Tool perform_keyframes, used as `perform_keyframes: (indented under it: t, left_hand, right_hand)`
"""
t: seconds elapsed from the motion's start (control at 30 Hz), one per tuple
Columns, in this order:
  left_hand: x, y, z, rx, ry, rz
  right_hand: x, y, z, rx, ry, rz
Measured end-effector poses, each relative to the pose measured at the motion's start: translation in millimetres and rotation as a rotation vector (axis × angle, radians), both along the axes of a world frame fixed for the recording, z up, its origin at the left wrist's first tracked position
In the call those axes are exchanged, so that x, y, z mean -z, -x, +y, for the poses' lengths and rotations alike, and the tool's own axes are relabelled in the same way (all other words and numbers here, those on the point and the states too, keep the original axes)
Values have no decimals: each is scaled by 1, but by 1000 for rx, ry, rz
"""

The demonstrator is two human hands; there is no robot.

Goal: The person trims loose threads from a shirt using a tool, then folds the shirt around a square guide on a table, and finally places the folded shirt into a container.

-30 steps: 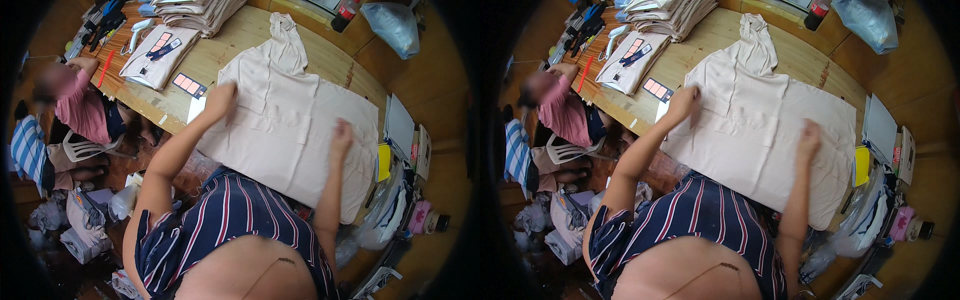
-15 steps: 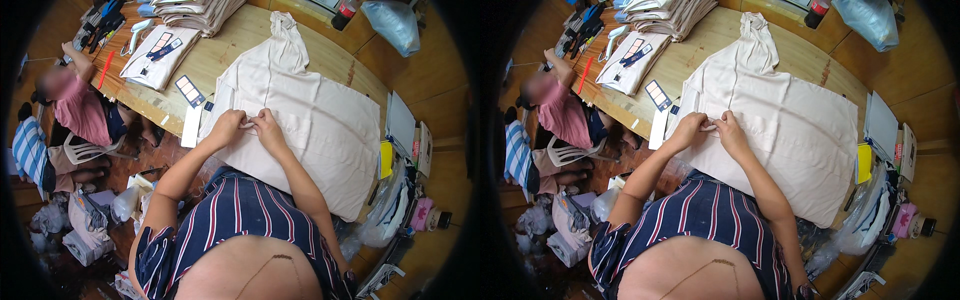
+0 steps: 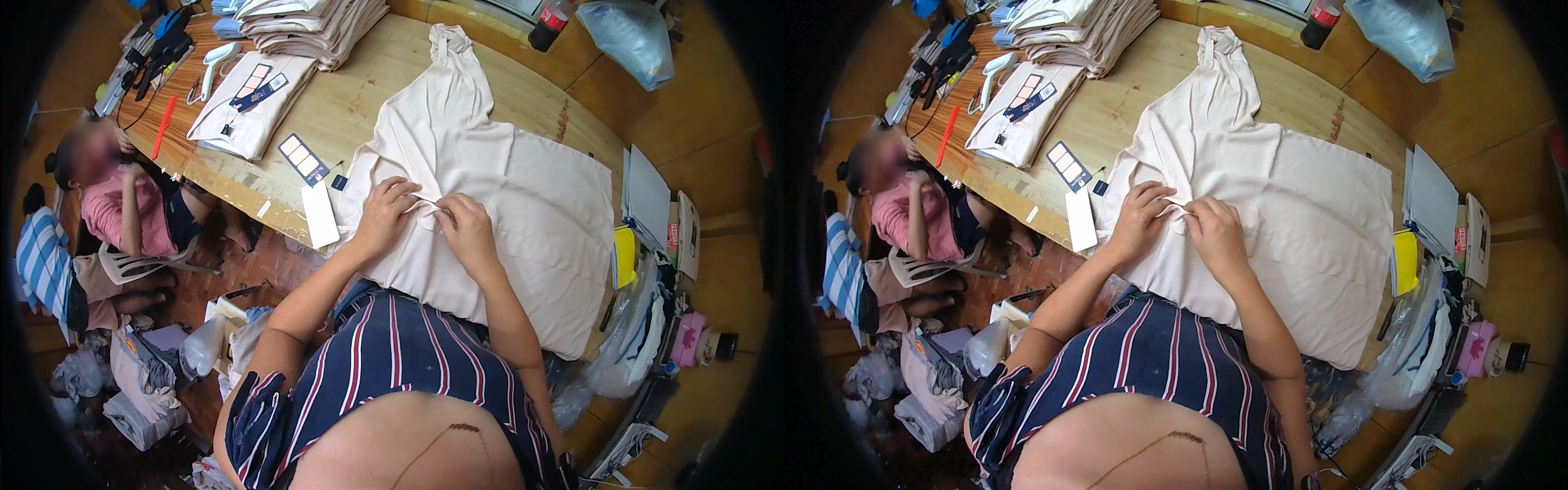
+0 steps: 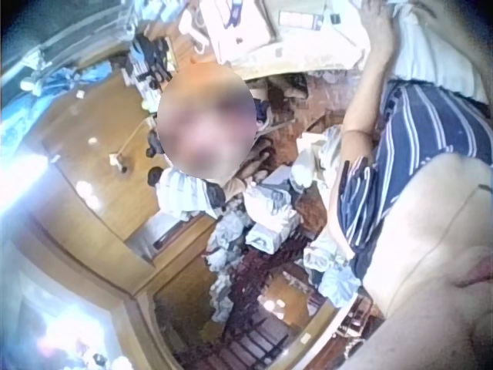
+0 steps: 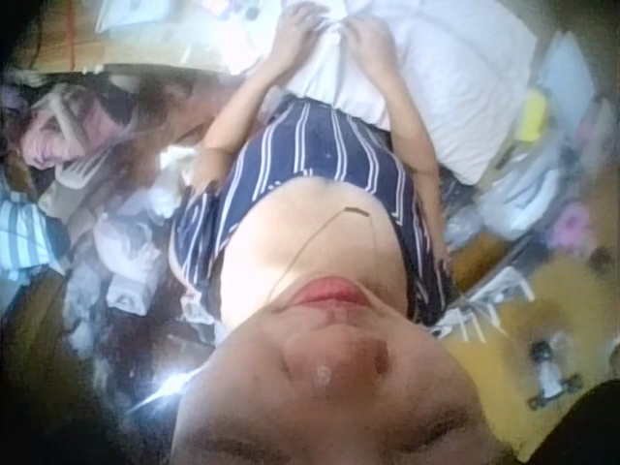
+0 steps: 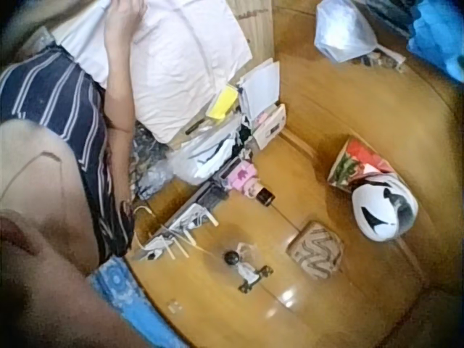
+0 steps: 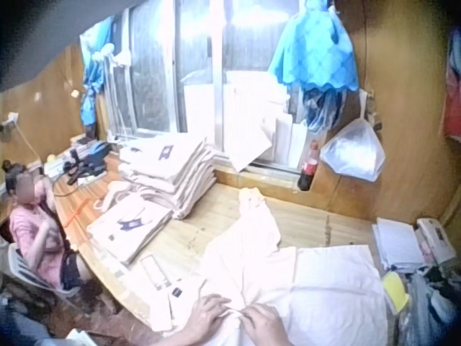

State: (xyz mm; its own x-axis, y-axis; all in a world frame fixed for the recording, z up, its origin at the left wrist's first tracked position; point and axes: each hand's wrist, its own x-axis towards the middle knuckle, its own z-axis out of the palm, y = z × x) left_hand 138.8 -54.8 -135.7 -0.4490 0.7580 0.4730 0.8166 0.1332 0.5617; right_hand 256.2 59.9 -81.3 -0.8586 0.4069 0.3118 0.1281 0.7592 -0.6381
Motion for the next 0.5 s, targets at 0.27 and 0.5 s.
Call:
perform_keyframes:
  t: [0.27, 0.5]
  left_hand:
    - [-34, 31, -17, 119, -38, -826]
    - [-43, 29, -22, -22, -100, -990]
  right_hand:
    - [-1, -7, 9, 50, 259, 51]
    - [1, -7, 8, 81, 432, 87]
